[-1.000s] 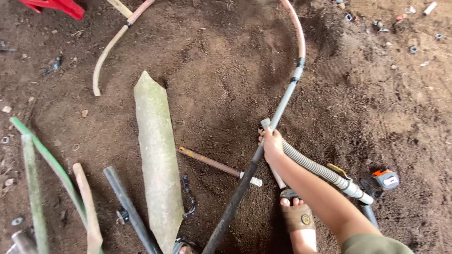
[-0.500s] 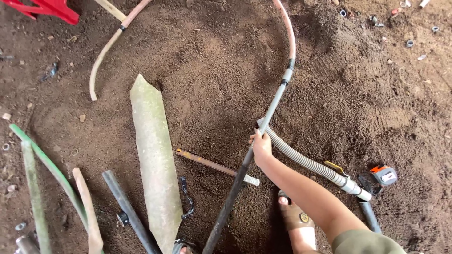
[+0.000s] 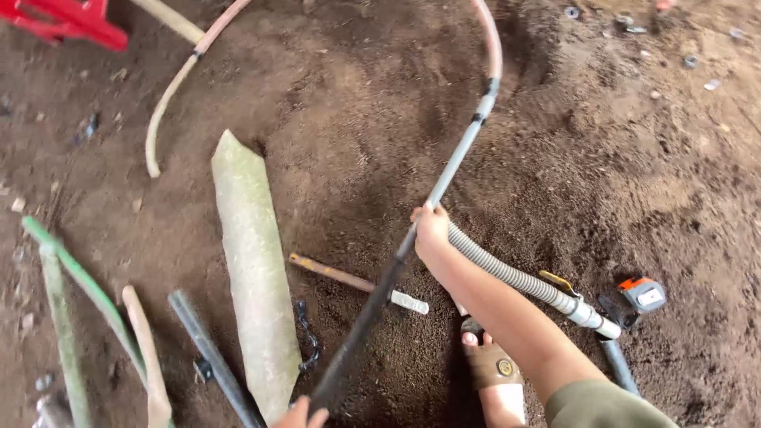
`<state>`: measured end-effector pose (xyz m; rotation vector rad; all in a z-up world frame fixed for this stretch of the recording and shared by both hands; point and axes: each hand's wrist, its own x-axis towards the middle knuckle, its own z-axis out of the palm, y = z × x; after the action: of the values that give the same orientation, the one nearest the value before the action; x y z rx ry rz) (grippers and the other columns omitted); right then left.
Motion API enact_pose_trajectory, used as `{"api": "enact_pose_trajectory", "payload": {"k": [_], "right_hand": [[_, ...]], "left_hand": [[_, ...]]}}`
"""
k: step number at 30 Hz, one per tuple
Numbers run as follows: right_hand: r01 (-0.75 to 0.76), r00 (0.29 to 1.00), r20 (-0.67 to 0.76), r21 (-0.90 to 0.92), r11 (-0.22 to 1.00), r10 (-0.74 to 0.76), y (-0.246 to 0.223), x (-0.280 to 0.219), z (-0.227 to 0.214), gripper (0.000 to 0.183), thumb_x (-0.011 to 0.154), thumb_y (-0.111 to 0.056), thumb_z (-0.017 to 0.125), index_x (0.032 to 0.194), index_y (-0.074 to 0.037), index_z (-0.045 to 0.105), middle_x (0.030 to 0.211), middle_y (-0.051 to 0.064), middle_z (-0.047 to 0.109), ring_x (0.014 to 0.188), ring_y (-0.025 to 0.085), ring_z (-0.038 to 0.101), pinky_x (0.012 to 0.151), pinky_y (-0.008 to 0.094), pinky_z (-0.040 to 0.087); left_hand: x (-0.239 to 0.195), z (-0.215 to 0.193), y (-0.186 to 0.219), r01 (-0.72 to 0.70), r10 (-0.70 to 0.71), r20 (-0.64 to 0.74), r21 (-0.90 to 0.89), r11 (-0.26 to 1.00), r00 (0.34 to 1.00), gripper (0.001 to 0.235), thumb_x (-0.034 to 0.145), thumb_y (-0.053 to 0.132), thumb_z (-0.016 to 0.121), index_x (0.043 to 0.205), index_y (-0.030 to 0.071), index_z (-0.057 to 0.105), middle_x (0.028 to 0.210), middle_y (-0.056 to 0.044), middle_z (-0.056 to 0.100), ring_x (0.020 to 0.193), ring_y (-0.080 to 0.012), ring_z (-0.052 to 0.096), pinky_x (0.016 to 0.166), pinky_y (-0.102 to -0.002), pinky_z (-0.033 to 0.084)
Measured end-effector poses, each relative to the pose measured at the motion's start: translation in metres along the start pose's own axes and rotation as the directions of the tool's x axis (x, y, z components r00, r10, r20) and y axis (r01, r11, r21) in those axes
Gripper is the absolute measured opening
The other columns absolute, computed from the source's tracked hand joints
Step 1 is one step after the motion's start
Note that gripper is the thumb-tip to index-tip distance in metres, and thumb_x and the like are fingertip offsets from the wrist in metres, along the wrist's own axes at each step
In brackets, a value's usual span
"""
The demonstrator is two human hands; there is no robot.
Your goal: The person arranges various pipes and tools on the ground, then picks up a long metal pipe and a flexible hose. They connect the hose to the pipe and secure the joint with a clamp, manipulating the components on the dirt surface.
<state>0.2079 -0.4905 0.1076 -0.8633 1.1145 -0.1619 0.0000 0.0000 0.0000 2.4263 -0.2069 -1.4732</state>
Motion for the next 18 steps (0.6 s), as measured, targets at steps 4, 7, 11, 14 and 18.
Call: {"api": "enact_pose_trajectory", "payload": {"k": [4,7,11,14,18], "right_hand": [[0.004,1.0,-0.008,-0.004,1.0,-0.004,-0.001,0.001,0.018,0.024,0.116,-0.023,0.044,0.133,-0.01,0.055,0.098,0.003,0.06,0.08,0.011,0.057,0.071,0.029,0.05],[0.077,0.997,0.01,-0.065,0.995,-0.077,0.006,0.0,0.022,0.018,0.117,-0.022,0.043,0.127,-0.009,0.053,0.102,0.004,0.062,0.088,0.012,0.06,0.082,0.031,0.053],[0.092,0.995,-0.023,-0.11,0.99,-0.095,0.005,-0.01,0.031,0.019,0.116,-0.021,0.043,0.131,-0.012,0.049,0.105,0.003,0.063,0.086,0.012,0.06,0.076,0.031,0.052],[0.051,0.997,-0.041,-0.162,0.985,-0.058,0.001,-0.024,0.032,0.028,0.116,-0.025,0.043,0.139,-0.011,0.05,0.108,0.003,0.064,0.091,0.011,0.062,0.087,0.03,0.054],[-0.011,0.998,-0.07,-0.134,0.991,0.002,0.005,-0.029,0.03,0.032,0.117,-0.029,0.045,0.141,-0.009,0.053,0.097,0.0,0.059,0.081,0.008,0.057,0.081,0.027,0.052]], "left_hand": [[-0.037,-0.023,0.029,0.163,-0.105,-0.252,0.223,0.961,0.962,0.06,0.102,0.072,0.04,0.14,0.028,0.055,0.118,0.005,0.077,0.105,-0.017,0.077,0.092,-0.029,0.057],[-0.043,-0.041,0.044,0.155,-0.093,-0.25,0.241,0.958,0.964,0.05,0.103,0.067,0.047,0.132,0.029,0.059,0.116,0.008,0.076,0.106,-0.0126,0.076,0.098,-0.029,0.056],[-0.056,-0.056,0.055,0.169,-0.097,-0.282,0.243,0.955,0.954,0.042,0.105,0.061,0.053,0.123,0.024,0.061,0.102,0.005,0.08,0.091,-0.0141,0.078,0.09,-0.029,0.057],[-0.052,-0.048,0.041,0.143,-0.07,-0.298,0.233,0.962,0.952,0.04,0.104,0.059,0.056,0.119,0.023,0.062,0.097,0.005,0.08,0.085,-0.0152,0.079,0.084,-0.028,0.059],[-0.047,-0.036,0.014,-0.023,0.047,-0.227,0.106,0.994,0.973,0.046,0.104,0.068,0.045,0.116,0.025,0.056,0.081,0.004,0.07,0.069,-0.016,0.072,0.071,-0.029,0.055]]}}
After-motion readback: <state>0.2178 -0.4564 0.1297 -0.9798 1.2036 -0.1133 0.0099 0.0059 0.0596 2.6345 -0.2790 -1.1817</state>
